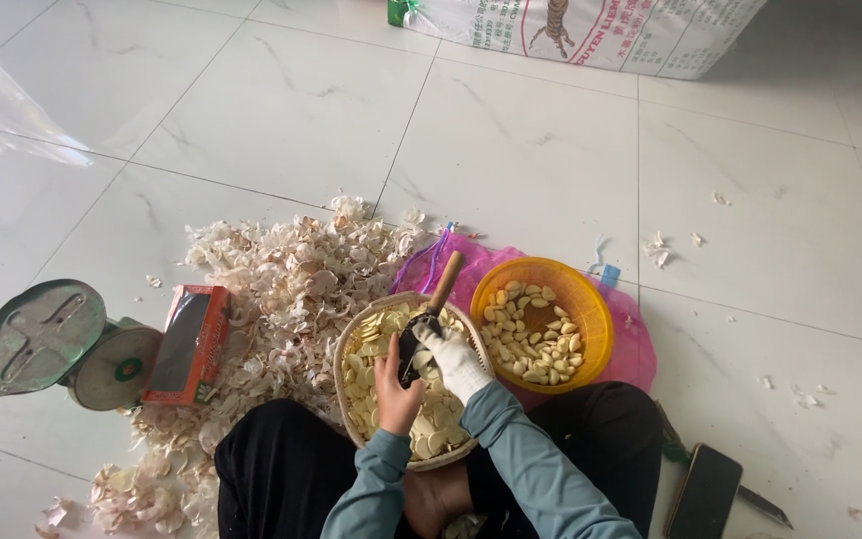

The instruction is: Slicing individual garlic cloves using a manual handheld slicer over a basket

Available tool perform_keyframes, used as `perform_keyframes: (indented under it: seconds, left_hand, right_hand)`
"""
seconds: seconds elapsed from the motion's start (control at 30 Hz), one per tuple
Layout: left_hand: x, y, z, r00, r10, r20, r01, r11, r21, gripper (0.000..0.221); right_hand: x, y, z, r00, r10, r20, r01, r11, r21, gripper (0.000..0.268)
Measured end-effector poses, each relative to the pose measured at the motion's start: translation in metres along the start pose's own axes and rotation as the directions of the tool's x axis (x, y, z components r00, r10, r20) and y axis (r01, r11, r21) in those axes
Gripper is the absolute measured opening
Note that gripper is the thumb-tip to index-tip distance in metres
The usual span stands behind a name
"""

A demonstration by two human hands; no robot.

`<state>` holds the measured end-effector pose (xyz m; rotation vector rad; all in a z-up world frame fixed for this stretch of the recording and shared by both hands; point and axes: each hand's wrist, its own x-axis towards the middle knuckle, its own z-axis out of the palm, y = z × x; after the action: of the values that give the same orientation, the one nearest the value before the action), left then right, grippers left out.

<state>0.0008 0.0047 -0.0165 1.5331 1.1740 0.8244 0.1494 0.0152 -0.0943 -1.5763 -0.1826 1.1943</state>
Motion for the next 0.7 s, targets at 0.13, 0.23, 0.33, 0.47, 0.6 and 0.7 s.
perform_keyframes:
  seconds: [0.13,0.23,0.33,0.47,0.6,0.7]
  left_hand:
    - [0.004,-0.002,-0.004,1.000,0.001,-0.011,-0.001,1.000,-0.004,0.103]
    - [0.001,0.001,0.000,1.000,0.015,-0.007,-0.015,1.000,-0.012,0.104]
    - [-0.001,0.009,-0.005,1.000,-0.001,0.010,0.002,1.000,-0.025,0.103]
    - [-0.002,0.009,-0.004,0.999,-0.017,0.029,0.017,1.000,-0.011,0.105]
    - [-0.001,0.012,-0.004,1.000,-0.004,0.023,0.004,0.999,-0.032,0.105]
    - [-0.003,0.012,-0.003,0.999,0.015,0.039,-0.016,1.000,0.020,0.107]
  right_hand:
    - [0.013,-0.005,-0.014,0.962,0.152,0.227,-0.242,0.859,0.451,0.038]
    - [-0.041,-0.061,0.012,1.000,-0.013,0.007,0.014,0.980,-0.199,0.050]
    - [-0.011,-0.043,0.017,0.999,-0.014,0.040,0.025,0.949,-0.314,0.058]
    - [0.071,0.029,-0.018,0.876,-0.154,0.457,-0.251,0.663,0.705,0.040]
    - [-0.071,-0.081,0.011,1.000,-0.030,0.003,0.029,0.923,-0.383,0.061]
    - [-0.037,-0.045,0.012,0.999,-0.029,-0.023,0.018,0.917,-0.399,0.061]
